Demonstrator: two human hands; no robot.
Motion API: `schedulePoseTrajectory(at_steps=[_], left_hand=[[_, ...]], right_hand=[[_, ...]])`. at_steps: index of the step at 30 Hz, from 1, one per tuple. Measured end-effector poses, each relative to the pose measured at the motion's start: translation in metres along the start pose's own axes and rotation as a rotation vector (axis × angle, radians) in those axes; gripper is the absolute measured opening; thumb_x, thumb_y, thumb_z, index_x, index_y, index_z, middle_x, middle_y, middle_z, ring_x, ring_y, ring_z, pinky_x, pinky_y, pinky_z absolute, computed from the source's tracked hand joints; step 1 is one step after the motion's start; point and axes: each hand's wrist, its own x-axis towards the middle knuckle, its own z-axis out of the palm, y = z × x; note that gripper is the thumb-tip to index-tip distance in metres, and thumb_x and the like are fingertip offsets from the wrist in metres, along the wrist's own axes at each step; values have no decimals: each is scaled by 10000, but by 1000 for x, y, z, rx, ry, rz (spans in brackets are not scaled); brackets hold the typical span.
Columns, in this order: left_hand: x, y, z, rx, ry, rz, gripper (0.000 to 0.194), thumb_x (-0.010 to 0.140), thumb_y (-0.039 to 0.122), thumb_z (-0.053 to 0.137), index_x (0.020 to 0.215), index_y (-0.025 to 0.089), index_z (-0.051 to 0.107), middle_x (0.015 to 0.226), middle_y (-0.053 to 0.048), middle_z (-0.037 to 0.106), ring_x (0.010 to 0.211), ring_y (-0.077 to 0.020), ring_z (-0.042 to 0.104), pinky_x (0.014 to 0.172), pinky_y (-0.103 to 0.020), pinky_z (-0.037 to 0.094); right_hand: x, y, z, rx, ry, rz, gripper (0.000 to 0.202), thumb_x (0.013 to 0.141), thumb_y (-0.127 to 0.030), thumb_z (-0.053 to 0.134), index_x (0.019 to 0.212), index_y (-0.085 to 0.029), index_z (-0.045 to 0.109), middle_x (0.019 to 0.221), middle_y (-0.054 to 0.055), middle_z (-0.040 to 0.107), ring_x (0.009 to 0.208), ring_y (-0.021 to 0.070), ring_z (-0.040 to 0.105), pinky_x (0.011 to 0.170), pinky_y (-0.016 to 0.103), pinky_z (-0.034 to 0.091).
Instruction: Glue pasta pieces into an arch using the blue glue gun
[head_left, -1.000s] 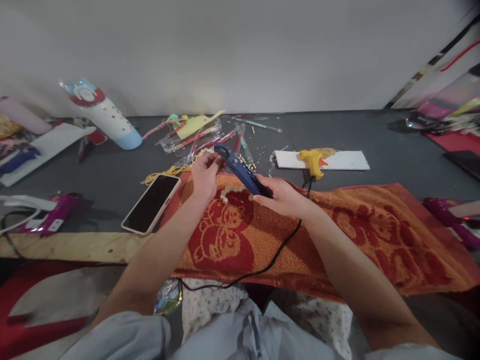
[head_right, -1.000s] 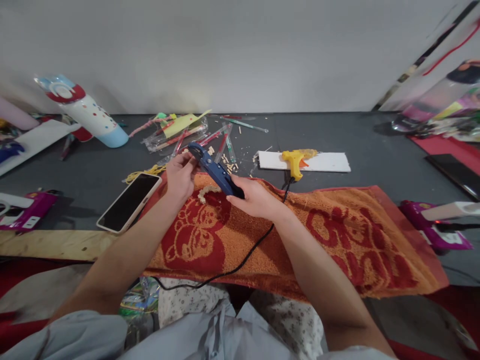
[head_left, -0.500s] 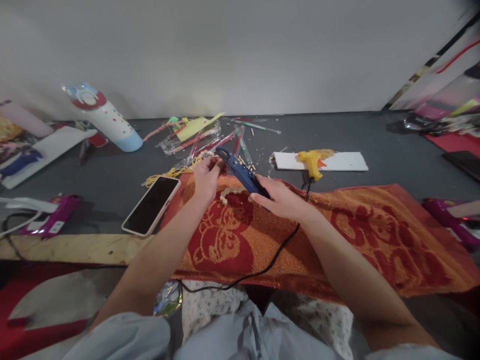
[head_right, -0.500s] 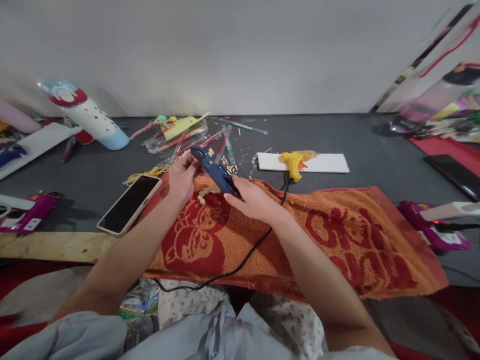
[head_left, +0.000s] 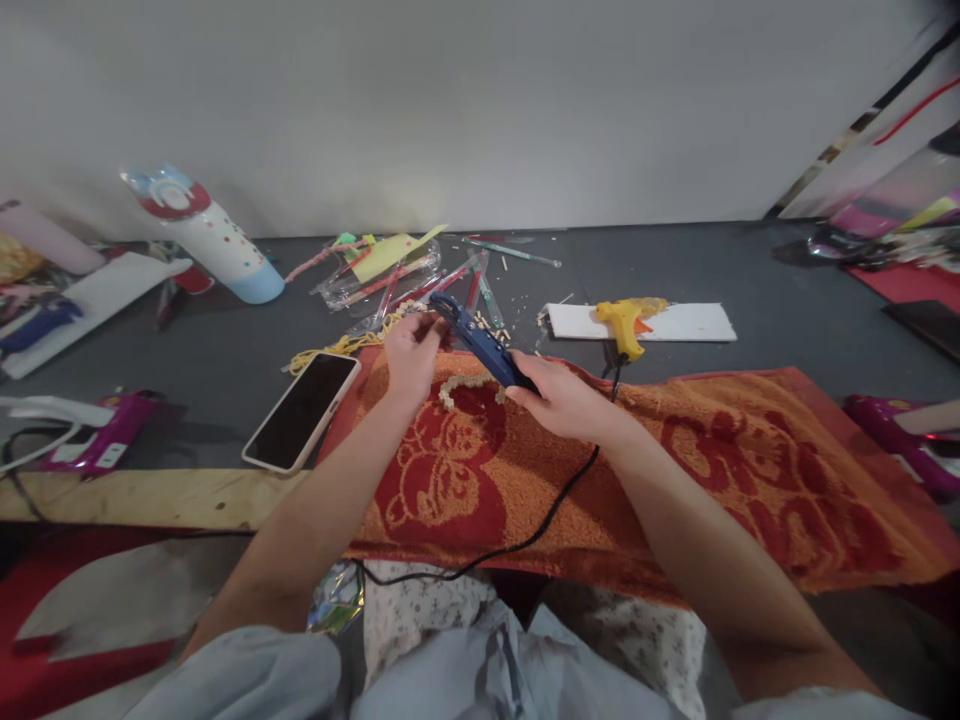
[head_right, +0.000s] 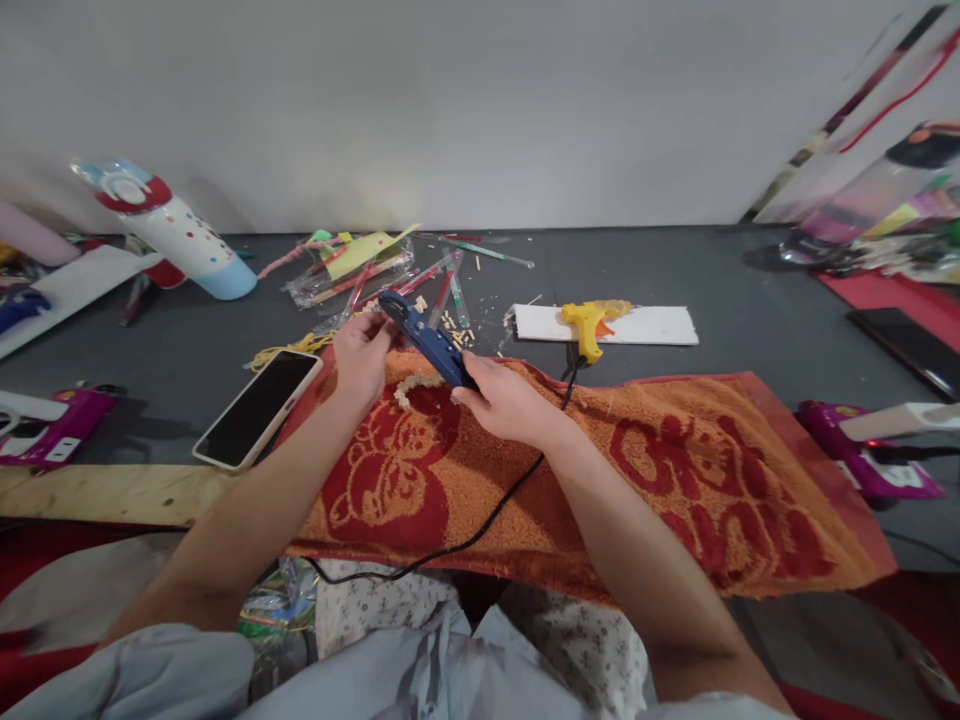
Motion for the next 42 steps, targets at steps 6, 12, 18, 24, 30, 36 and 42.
schedulePoseTrajectory(at_steps=[6,12,18,24,30,36,42], left_hand=[[-3,5,7,-149,-3,-67,256,753,419,772,793,182,683,706,-8,672,602,-120,619,580,-243,493],[-17,16,18,-183,-256,-161,478,719,595,747,951,180,699,950,-84,738,867,-195,702,831,-342,565],[-33,23,23,-139,-514,-201,585,607,578,834,1000,166,699,1058,-121,738,1036,-246,690,962,-376,527],[-39,20,26,-197,-528,-248,530,650,552,821,1013,190,686,990,-96,747,991,-226,704,935,-366,541],[-40,18,27,-179,-470,-257,561,620,555,835,1002,176,675,957,-76,739,836,-187,698,701,-276,560],[-42,15,29,-188,-464,-294,577,635,565,821,1026,168,670,934,-64,723,725,-141,661,609,-240,534],[-42,15,30,-180,-454,-289,533,649,561,814,979,165,681,928,-64,706,775,-132,647,665,-228,540]], right_hand=[[4,5,7,100,89,31,321,910,-282,492,1205,-163,539,1205,170,660,1101,303,615,958,458,468],[6,1,10,284,157,67,417,940,-353,452,1287,-137,533,1090,122,674,972,243,628,923,422,495],[7,-2,18,444,180,29,542,932,-462,473,1375,-153,526,1172,124,665,1108,261,615,995,439,483],[6,0,21,430,189,18,552,927,-527,474,1333,-168,581,1104,133,688,1164,281,604,1093,493,413],[6,0,23,417,196,24,472,936,-423,488,1338,-193,572,1216,131,672,1208,282,589,1056,487,450],[9,0,25,424,208,54,459,926,-356,476,1339,-185,577,1170,127,684,1109,265,631,1020,471,477],[7,1,21,512,159,136,497,915,-392,494,1355,-167,548,1017,83,684,785,189,626,760,363,556]])
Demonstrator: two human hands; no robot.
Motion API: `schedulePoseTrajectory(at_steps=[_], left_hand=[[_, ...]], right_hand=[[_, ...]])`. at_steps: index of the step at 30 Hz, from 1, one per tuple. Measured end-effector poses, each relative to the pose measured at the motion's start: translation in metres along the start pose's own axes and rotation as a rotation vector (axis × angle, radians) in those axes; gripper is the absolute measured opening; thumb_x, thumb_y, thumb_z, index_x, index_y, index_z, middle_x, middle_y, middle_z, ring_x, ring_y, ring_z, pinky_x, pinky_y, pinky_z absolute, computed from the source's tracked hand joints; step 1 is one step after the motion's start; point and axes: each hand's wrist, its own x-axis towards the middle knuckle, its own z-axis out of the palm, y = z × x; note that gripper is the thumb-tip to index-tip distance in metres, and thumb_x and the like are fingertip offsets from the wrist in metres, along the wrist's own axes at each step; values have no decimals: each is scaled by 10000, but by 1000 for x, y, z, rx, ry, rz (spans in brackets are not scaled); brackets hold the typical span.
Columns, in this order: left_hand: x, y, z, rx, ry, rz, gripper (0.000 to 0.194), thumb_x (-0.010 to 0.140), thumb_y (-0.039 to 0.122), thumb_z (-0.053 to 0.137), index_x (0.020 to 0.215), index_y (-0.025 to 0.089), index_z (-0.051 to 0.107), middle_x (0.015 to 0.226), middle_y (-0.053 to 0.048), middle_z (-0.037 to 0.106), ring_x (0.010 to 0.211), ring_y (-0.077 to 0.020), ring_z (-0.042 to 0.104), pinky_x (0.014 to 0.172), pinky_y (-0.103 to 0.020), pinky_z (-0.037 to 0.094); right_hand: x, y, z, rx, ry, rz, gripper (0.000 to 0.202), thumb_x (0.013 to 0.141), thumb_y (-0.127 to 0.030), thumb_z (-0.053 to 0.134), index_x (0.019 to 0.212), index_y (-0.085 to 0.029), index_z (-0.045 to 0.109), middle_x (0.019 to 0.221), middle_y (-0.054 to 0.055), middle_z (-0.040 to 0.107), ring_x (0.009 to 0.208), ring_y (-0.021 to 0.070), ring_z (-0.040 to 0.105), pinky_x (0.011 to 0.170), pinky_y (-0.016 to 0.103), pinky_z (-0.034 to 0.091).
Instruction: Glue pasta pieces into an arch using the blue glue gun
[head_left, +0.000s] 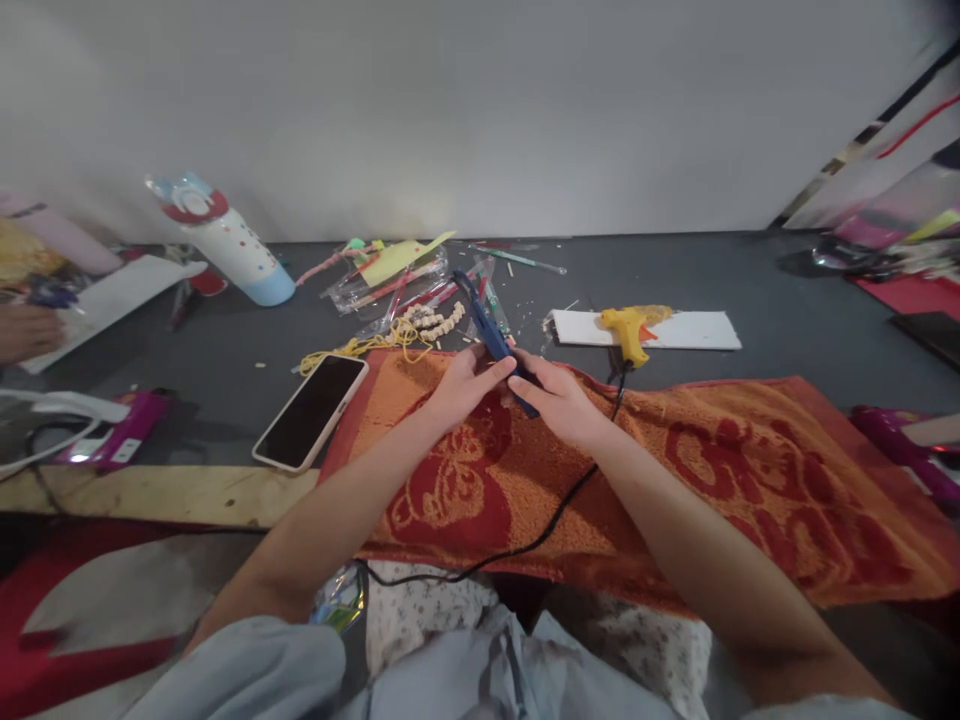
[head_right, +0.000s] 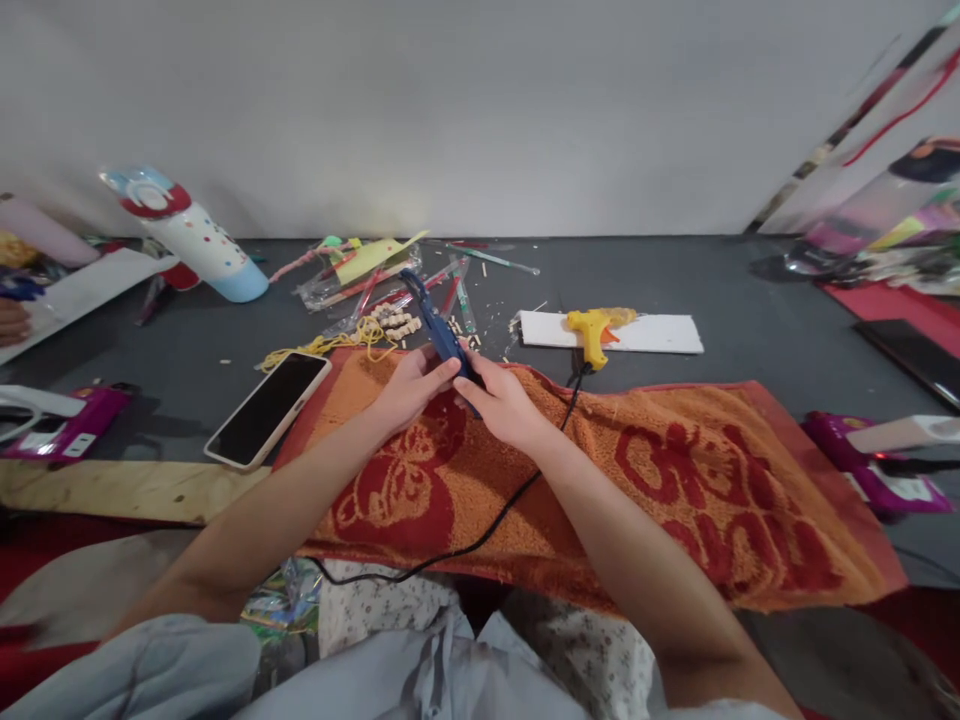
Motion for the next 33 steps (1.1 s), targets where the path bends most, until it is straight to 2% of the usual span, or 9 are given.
schedulePoseTrajectory(at_steps=[4,8,12,16,21,24,26,29,33], left_hand=[[1,4,-1,-26,-43,-21,479,691,569,783,900,153,670,852,-60,699,666,-118,632,615,-248,536],[3,6,-3,-80,10,-40,440,711,521,786,926,154,676,932,-75,717,842,-169,690,795,-311,561],[9,14,-6,-124,77,-69,256,783,317,744,957,147,663,985,-80,715,920,-180,696,938,-370,540],[19,29,-24,-21,215,-74,102,788,119,649,886,151,651,908,-64,710,825,-155,703,899,-355,551],[32,49,-98,517,470,37,90,746,104,661,818,158,671,680,-27,661,575,-139,625,643,-282,510],[35,62,-162,849,640,85,110,739,95,633,813,152,691,690,-36,673,617,-156,623,710,-298,505],[37,72,-202,1103,746,13,168,756,112,599,870,155,715,819,-68,722,795,-204,667,837,-334,503],[41,83,-248,1437,762,-238,279,769,129,552,974,157,738,1086,-111,733,1080,-302,642,971,-396,467],[53,81,-280,1639,643,-423,408,778,159,535,1145,132,711,1232,-153,685,1171,-354,604,1005,-434,458]], right_hand=[[-1,2,-3,93,19,20,460,902,-442,531,1266,-165,575,913,55,659,695,160,579,666,319,520],[-1,2,-4,149,69,73,446,884,-473,554,1198,-157,587,781,15,590,644,146,533,598,289,464],[-1,1,-3,211,98,96,395,861,-444,586,1141,-165,601,740,-2,568,625,143,520,574,286,444],[0,1,-2,244,98,106,347,828,-476,618,1007,-179,603,728,-2,566,640,149,525,579,291,444],[-1,1,-1,218,62,104,368,826,-517,605,956,-175,569,702,6,560,640,163,523,580,300,427],[-1,1,-1,197,44,111,353,838,-525,585,933,-186,559,683,-2,555,616,155,503,560,289,395],[-1,2,-1,183,48,113,349,840,-522,583,937,-187,567,672,-8,552,603,148,490,555,283,378],[1,4,0,191,72,120,358,830,-511,597,978,-185,584,674,-9,559,613,150,499,561,282,386],[2,7,1,227,68,141,391,819,-491,602,1054,-180,579,690,-13,551,618,147,486,568,286,385]])
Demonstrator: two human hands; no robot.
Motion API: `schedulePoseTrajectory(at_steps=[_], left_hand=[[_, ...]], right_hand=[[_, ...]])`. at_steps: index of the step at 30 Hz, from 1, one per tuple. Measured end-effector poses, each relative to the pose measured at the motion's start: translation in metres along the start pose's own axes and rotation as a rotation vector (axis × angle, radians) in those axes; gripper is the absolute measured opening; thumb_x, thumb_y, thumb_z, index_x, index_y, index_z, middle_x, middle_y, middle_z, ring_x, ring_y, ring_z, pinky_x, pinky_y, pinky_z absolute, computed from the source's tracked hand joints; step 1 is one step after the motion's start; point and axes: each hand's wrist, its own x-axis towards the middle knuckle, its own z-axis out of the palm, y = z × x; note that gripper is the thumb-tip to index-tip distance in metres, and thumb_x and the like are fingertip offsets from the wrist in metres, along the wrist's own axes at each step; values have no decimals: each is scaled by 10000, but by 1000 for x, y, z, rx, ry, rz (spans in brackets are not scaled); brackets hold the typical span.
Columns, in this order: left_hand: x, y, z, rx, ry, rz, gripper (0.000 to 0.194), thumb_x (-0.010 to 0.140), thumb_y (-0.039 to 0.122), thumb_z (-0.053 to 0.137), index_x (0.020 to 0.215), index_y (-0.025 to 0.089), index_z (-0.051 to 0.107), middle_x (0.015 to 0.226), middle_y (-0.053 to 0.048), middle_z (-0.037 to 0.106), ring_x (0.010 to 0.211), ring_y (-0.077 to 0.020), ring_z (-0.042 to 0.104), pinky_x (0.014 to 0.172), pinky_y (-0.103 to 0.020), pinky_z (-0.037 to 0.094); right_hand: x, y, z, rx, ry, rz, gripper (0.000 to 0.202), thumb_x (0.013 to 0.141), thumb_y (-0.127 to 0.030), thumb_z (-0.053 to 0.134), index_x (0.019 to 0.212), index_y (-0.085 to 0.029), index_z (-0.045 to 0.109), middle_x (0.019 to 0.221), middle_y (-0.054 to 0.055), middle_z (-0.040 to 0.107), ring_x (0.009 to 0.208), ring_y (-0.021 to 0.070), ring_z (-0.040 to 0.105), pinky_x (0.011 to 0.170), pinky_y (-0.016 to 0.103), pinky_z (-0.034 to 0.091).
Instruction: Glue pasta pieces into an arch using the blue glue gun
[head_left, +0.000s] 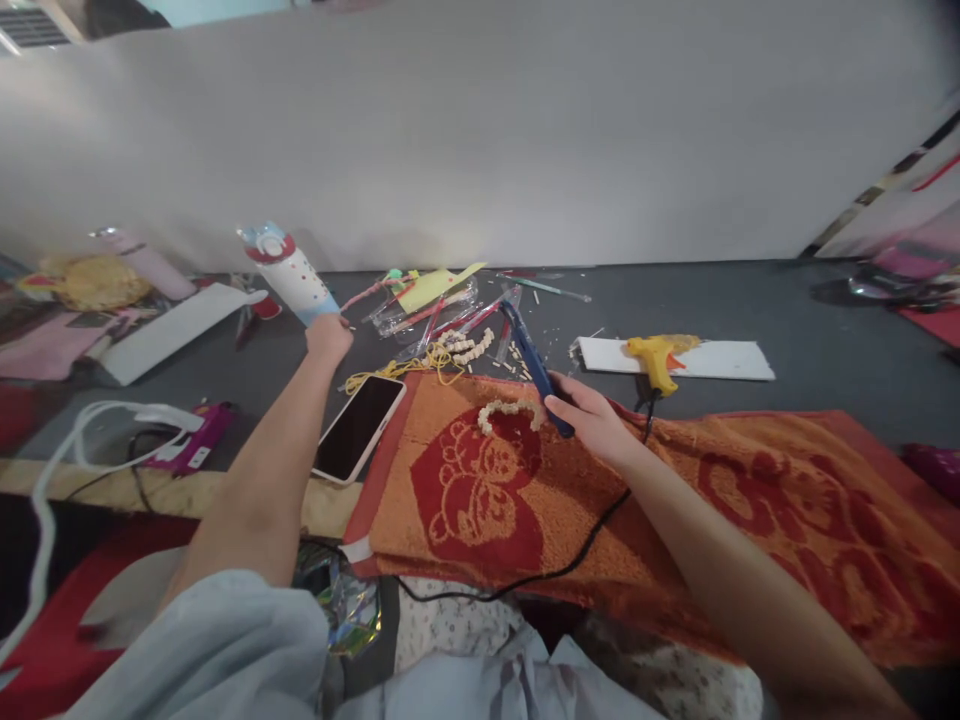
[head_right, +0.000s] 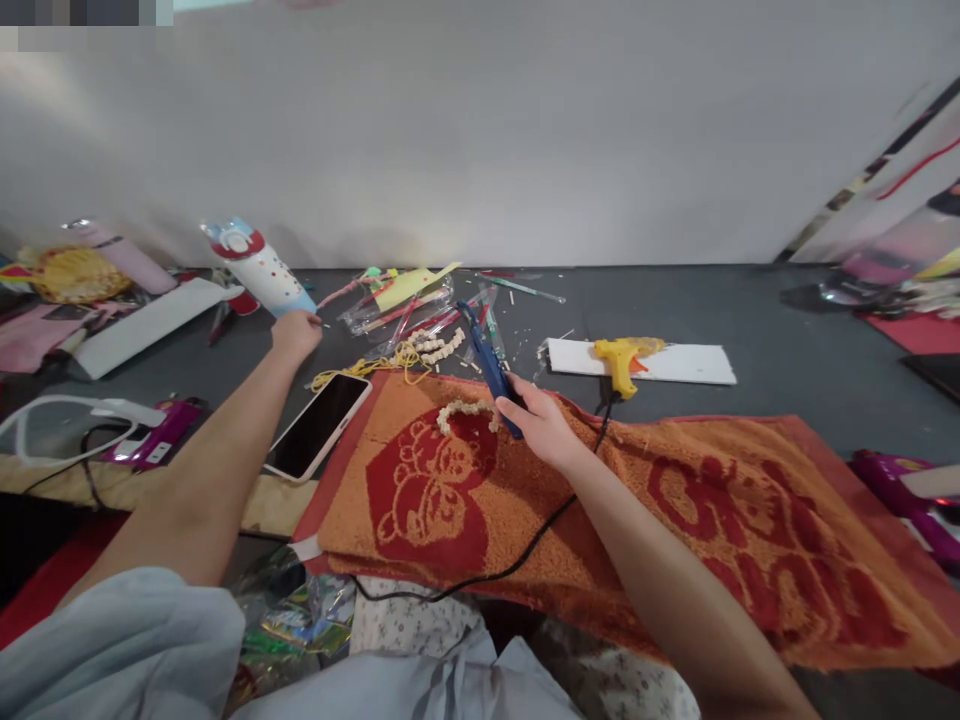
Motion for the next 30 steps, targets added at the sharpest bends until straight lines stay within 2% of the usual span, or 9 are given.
schedulePoseTrajectory(at_steps=[5,12,17,21,22,25,27,30], left_hand=[[14,4,15,122,-25,96,430,853,248,485,1200,96,687,1239,-214,667,1158,-374,608,980,-453,465],[17,9,15,182,-34,117,412,810,184,470,1104,29,713,1133,-269,687,1089,-392,627,919,-468,478],[2,22,2,102,57,142,365,809,163,478,1065,61,717,1114,-227,708,1060,-359,644,930,-451,478],[-31,57,-14,-162,77,288,274,796,198,552,985,123,735,1065,-137,745,1028,-282,666,926,-365,491],[-43,68,-18,-247,29,339,265,787,213,574,981,133,736,1023,-117,755,982,-259,680,896,-341,502],[-82,98,-23,-455,-212,529,276,753,256,627,982,146,733,951,-77,762,861,-206,698,796,-285,521],[-106,113,-23,-457,-354,643,306,720,221,626,1000,150,727,950,-67,760,843,-192,696,771,-277,517],[-131,124,-18,-377,-474,752,306,689,175,605,969,165,727,927,-52,758,837,-181,691,759,-270,505]], right_hand=[[0,-3,2,-4,-5,34,456,807,-496,607,1130,-175,578,700,-9,551,624,152,485,567,286,368],[-1,-7,0,-29,8,31,477,809,-483,611,1168,-170,590,729,2,561,660,169,492,619,308,376],[0,-7,-2,-16,31,51,445,782,-469,632,1122,-184,590,718,-9,543,654,165,479,606,306,360],[3,-5,-6,1,70,58,378,775,-473,638,1035,-203,596,700,-17,546,630,155,480,591,300,354],[4,-4,-7,-5,85,61,365,769,-476,644,1007,-203,598,700,-17,550,624,151,474,588,297,351],[6,-1,-11,38,126,50,346,731,-478,674,931,-205,600,719,-20,547,636,143,491,601,293,366],[8,-1,-13,70,138,62,367,701,-482,699,926,-211,596,743,-17,561,638,143,506,603,294,386],[9,-1,-15,70,128,76,370,690,-488,711,911,-216,594,727,-19,555,632,144,516,589,289,394]])
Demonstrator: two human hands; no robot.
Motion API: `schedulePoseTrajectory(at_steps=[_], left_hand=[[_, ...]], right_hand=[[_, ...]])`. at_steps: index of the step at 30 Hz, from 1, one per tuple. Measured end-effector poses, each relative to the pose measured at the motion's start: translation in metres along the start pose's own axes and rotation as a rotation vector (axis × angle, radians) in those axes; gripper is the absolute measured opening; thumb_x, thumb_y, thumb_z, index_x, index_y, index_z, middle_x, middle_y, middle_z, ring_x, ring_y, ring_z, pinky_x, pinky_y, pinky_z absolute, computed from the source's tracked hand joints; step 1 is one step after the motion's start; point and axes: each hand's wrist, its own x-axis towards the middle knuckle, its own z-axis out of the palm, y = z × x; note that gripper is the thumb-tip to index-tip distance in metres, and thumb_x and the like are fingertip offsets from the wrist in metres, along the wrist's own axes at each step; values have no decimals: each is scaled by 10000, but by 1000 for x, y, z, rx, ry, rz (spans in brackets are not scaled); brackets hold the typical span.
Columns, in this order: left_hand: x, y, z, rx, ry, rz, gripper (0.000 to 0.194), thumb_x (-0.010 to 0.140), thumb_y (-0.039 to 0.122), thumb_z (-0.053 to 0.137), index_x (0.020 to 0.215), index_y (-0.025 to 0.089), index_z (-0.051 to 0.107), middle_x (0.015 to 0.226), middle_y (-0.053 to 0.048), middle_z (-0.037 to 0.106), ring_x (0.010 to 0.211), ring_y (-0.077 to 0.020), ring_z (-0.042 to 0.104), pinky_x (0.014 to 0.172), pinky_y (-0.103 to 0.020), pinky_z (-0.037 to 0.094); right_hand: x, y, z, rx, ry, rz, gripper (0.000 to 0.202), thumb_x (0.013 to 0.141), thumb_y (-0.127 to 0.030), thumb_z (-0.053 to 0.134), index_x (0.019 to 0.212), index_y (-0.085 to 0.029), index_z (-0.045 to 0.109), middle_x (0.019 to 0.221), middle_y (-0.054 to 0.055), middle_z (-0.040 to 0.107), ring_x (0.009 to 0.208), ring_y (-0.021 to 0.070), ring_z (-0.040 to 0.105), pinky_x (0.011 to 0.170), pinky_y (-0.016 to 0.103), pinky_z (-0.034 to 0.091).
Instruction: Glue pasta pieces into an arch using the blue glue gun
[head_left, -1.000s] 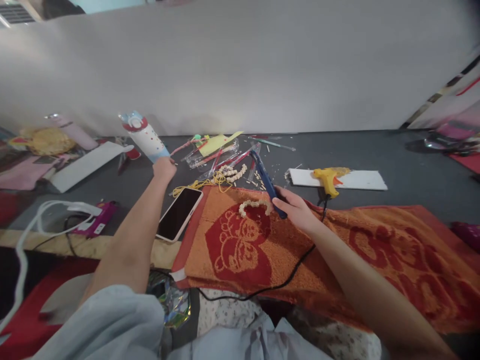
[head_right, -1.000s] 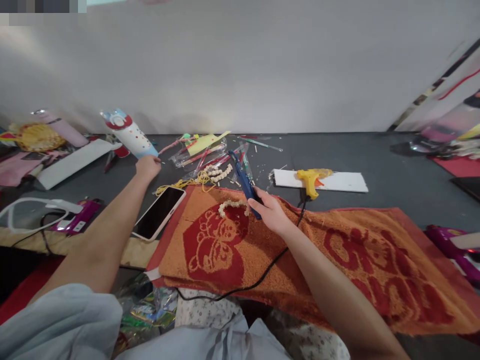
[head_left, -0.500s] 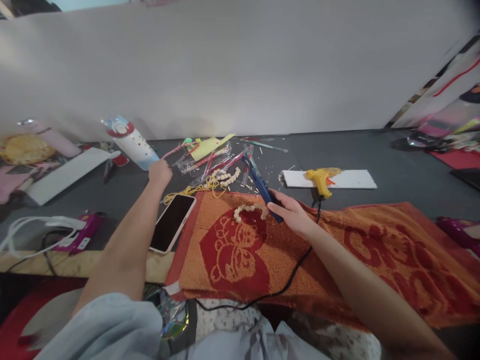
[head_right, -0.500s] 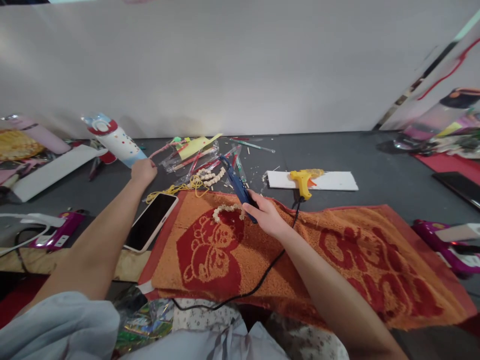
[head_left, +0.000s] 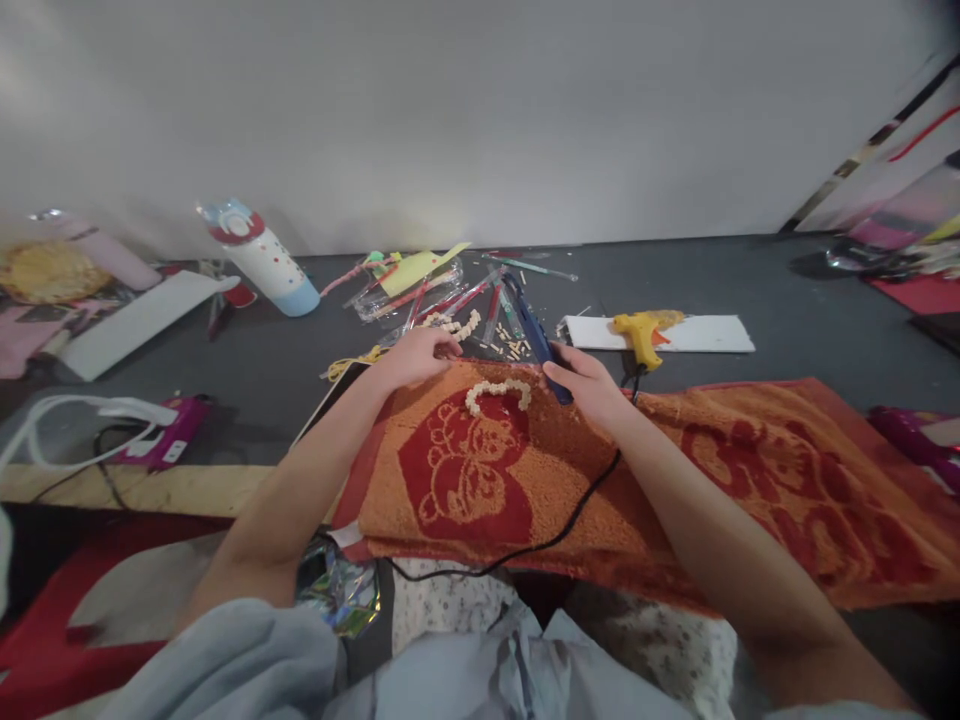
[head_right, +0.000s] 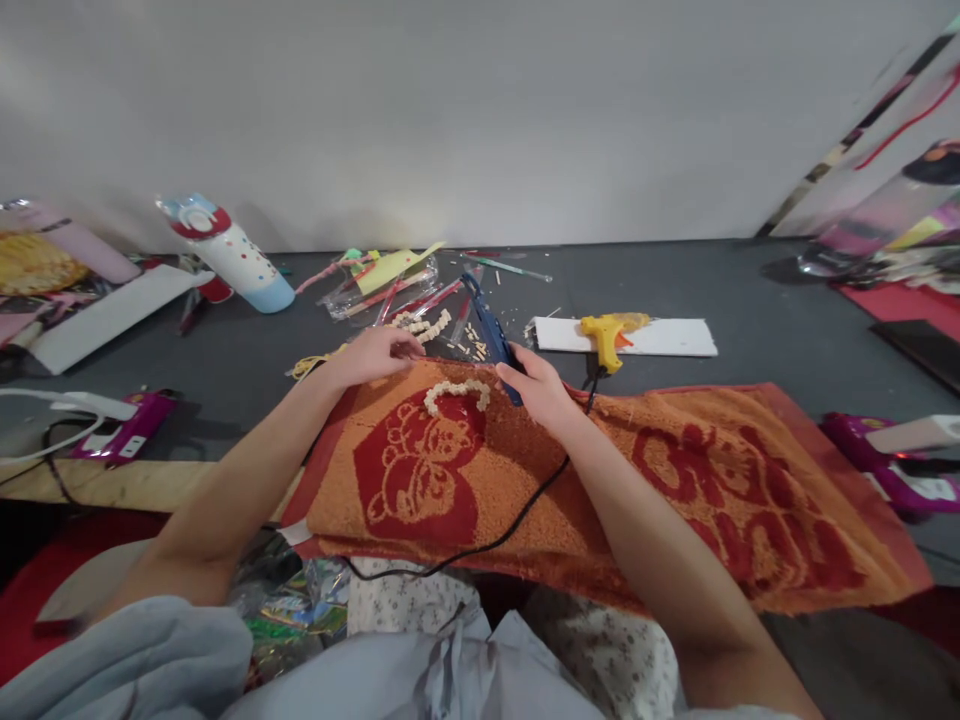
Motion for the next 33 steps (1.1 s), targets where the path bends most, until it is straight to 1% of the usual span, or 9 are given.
schedulePoseTrajectory(at_steps=[4,7,9,12,16,20,24,28,33], left_hand=[[-4,4,6,20,-89,-18,296,739,242,604,1004,166,711,932,-59,758,818,-178,691,730,-262,490],[-3,4,0,48,-73,-48,289,789,266,580,1028,163,706,856,-52,753,758,-171,681,711,-267,479],[-1,5,-4,40,-18,-64,271,797,254,580,1016,167,714,826,-48,749,730,-167,677,713,-276,480],[2,6,-4,-69,90,-90,239,822,278,575,982,187,727,837,-47,753,650,-153,665,693,-292,491],[7,10,5,-169,254,-149,265,856,330,554,974,180,739,882,-63,765,624,-152,642,662,-296,499],[9,11,17,-146,408,-220,262,870,271,532,986,156,736,828,-63,760,712,-170,656,741,-294,507],[9,2,29,6,495,-218,264,867,236,519,1002,168,736,872,-64,753,791,-191,663,769,-293,486],[8,-5,37,162,495,-196,295,893,261,489,1054,177,720,953,-82,751,876,-230,676,791,-316,475],[7,-3,41,259,425,-146,304,917,265,443,1061,185,699,1073,-89,738,987,-253,666,854,-343,477]], right_hand=[[1,0,-1,-11,-11,-13,350,699,-478,708,889,-208,591,708,-21,540,640,151,533,577,288,393],[1,1,-1,-31,-17,-24,345,706,-474,702,893,-205,592,708,-22,540,643,154,540,577,291,397],[1,1,-1,-66,-4,-30,335,712,-478,690,884,-207,593,700,-23,544,633,151,532,574,291,388],[2,1,-2,-100,24,-12,302,716,-473,686,844,-216,592,676,-27,543,611,143,508,561,288,369],[1,-2,-4,40,27,53,301,687,-471,728,776,-214,599,659,-16,554,600,141,496,562,296,386],[2,-5,-6,254,38,107,307,700,-466,741,791,-200,617,729,26,619,657,163,567,644,324,476],[5,-7,-14,346,51,166,292,789,-490,640,850,-206,611,751,54,655,699,196,624,679,348,530],[8,-9,-22,436,26,225,325,839,-519,533,871,-204,611,789,80,671,768,221,655,699,375,551],[7,-13,-25,561,16,284,449,806,-614,484,818,-187,625,817,108,665,815,232,647,715,387,547]])
